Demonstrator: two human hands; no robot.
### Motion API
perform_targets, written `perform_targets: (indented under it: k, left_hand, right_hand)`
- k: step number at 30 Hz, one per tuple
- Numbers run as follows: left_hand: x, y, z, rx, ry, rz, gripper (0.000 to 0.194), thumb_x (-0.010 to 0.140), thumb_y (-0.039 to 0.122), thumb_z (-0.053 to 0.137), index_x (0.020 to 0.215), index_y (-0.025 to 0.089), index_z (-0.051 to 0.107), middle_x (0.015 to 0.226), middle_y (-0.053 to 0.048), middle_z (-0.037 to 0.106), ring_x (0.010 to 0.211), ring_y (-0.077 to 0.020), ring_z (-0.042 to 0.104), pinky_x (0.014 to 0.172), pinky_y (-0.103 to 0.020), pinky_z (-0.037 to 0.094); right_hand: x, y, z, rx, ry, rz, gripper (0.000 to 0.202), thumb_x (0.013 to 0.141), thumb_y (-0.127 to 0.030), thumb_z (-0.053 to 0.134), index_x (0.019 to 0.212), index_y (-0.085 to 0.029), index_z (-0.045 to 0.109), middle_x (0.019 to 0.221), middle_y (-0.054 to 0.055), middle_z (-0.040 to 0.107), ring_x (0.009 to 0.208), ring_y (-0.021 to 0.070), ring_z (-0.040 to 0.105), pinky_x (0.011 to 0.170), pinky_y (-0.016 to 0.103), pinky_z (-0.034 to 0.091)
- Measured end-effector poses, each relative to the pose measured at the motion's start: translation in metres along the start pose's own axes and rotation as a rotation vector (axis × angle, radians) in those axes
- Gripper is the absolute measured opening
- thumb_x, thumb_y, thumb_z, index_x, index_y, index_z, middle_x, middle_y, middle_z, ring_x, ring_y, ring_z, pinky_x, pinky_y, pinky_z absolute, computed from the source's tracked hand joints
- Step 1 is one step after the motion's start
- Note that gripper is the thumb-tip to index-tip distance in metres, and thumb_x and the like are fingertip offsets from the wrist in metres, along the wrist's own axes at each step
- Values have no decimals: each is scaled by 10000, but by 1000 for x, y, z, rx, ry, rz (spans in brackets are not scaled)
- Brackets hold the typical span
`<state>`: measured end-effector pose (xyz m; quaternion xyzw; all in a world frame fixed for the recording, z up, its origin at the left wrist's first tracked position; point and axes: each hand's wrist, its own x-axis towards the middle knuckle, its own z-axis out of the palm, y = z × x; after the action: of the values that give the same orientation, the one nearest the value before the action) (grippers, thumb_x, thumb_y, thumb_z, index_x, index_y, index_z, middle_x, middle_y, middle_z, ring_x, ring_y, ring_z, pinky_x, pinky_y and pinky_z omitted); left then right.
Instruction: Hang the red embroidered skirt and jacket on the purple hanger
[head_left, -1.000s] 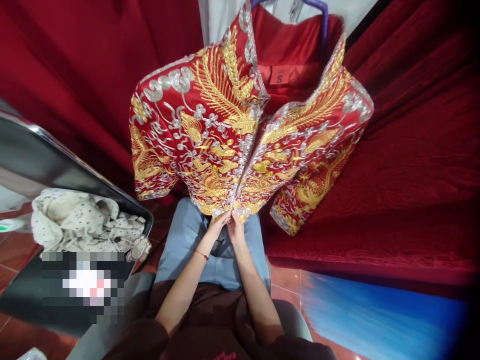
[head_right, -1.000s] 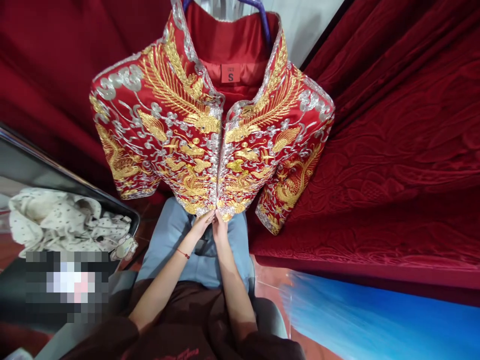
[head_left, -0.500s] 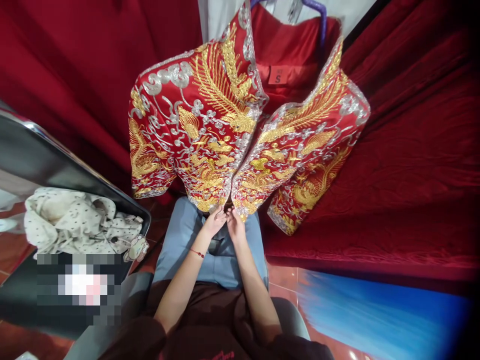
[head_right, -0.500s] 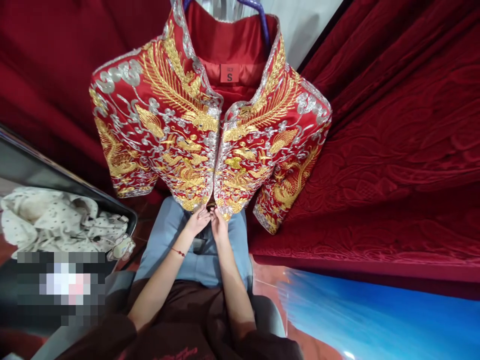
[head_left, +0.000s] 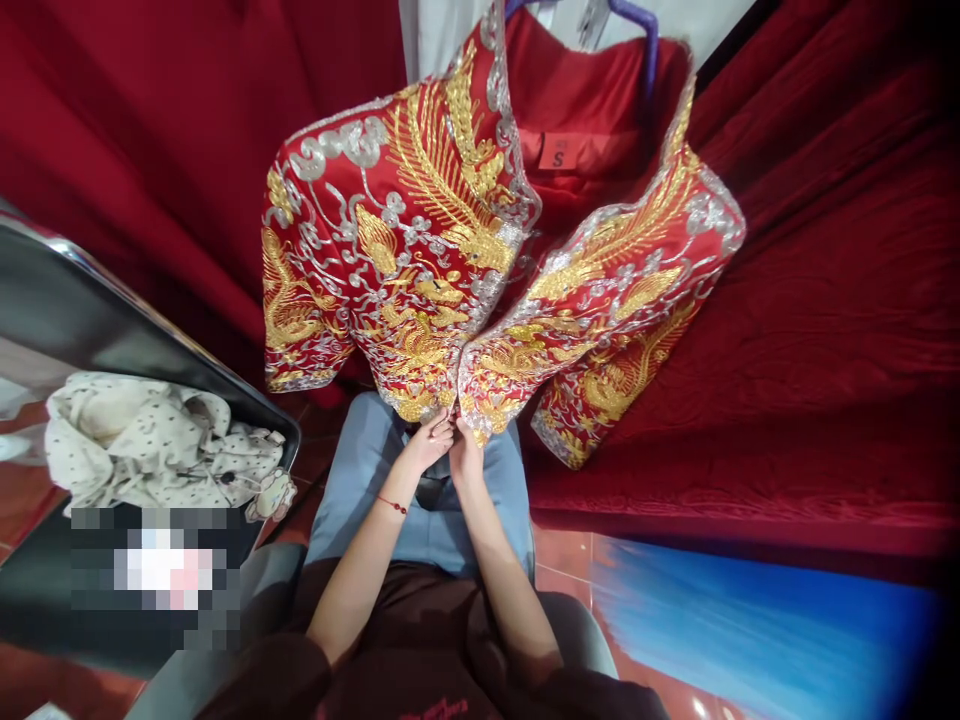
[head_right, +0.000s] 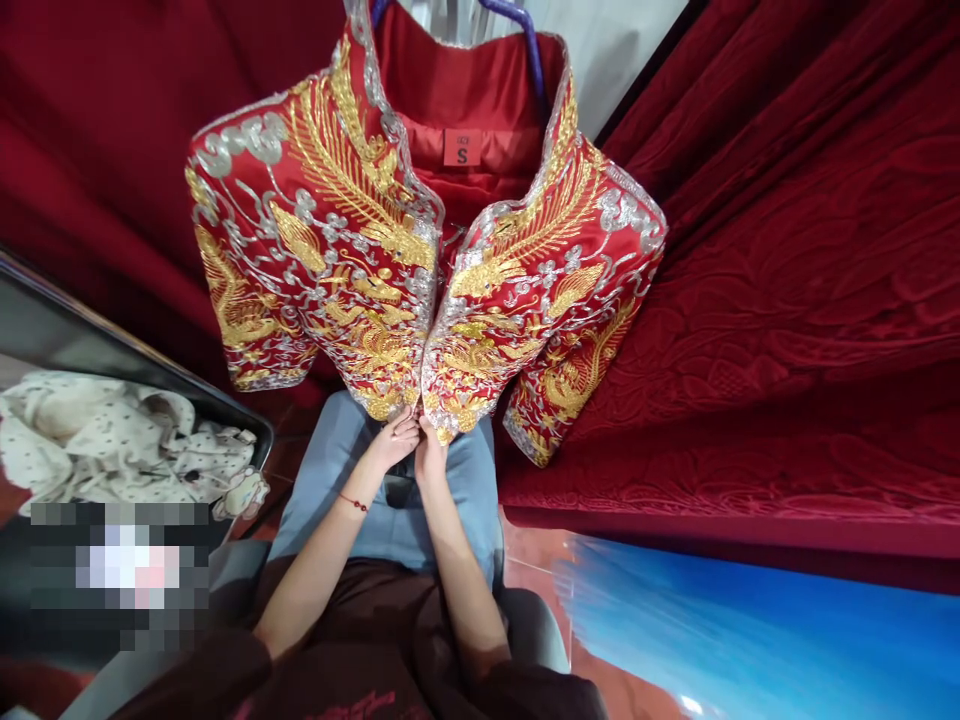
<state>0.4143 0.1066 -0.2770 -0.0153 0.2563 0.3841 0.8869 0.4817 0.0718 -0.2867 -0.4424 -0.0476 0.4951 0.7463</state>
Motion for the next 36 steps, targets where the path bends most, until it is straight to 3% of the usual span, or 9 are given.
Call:
perform_targets:
  k: [5, 13, 20, 25, 28, 32, 34, 36]
  left_hand:
    - [2, -4, 4, 41, 4, 30, 267, 921, 144, 624, 674, 156, 524, 493, 104, 295, 369, -19, 267, 369, -134, 261]
    - [6, -12, -1, 144, 53, 134, 277, 833, 206, 732, 653, 174, 524, 536, 86, 366, 456, -43, 365, 487, -170, 394]
    - [4, -22, -5, 238, 146, 282, 323, 715, 218, 830, 611, 167, 528, 532, 86, 395, 487, -37, 350, 467, -180, 311]
    - [2, -24, -10, 285, 195, 334, 258, 647, 201, 873, 750, 155, 640, 640, 55, 566, 554, -46, 464, 544, -193, 354]
    - [1, -21, -12, 307, 200, 329, 267, 647, 184, 873, 827, 156, 679, 694, 31, 628, 574, -61, 509, 561, -210, 363]
    - [0, -12, -10, 292, 166, 314, 242, 686, 118, 838, 864, 156, 680, 670, 45, 613, 505, -43, 440, 480, -208, 272]
    - [-2, -7, -7, 252, 131, 273, 175, 742, 111, 795, 854, 158, 668, 613, 66, 559, 476, -37, 400, 464, -200, 266]
    - [-5, -2, -3, 206, 95, 213, 94, 826, 142, 732, 801, 157, 642, 501, 95, 416, 421, -39, 313, 447, -197, 259]
  right_hand:
    - [-2, 0, 1, -23, 8, -40, 472, 604, -315, 805, 1044, -186, 694, 1135, 61, 728, 1050, 204, 661, 1117, 447, 430]
    - [-6, -4, 4, -53, 11, -68, 649, 614, -311, 798, 1229, -187, 634, 1271, 73, 687, 1084, 191, 662, 1133, 428, 425]
    - [-9, -7, 7, -70, 52, -76, 621, 607, -305, 806, 1202, -199, 663, 1259, 71, 698, 1091, 192, 660, 1064, 399, 491]
    - [-11, -14, 12, -58, 12, -100, 702, 613, -308, 816, 1279, -205, 620, 1331, 74, 661, 1125, 195, 648, 1076, 398, 479]
    - [-9, -17, 10, -81, 31, -98, 655, 619, -313, 809, 1241, -201, 637, 1293, 72, 681, 1104, 199, 655, 1037, 392, 500]
    - [0, -22, 3, -136, 70, -64, 526, 658, -346, 781, 1148, -196, 665, 1136, 58, 735, 993, 192, 682, 909, 361, 536]
    - [3, -24, 0, -140, 68, -49, 457, 670, -341, 773, 1092, -195, 676, 1023, 40, 751, 912, 178, 687, 863, 342, 535]
    - [4, -25, -2, -136, 53, -27, 372, 675, -336, 769, 1010, -196, 688, 904, 18, 747, 833, 166, 679, 820, 326, 532]
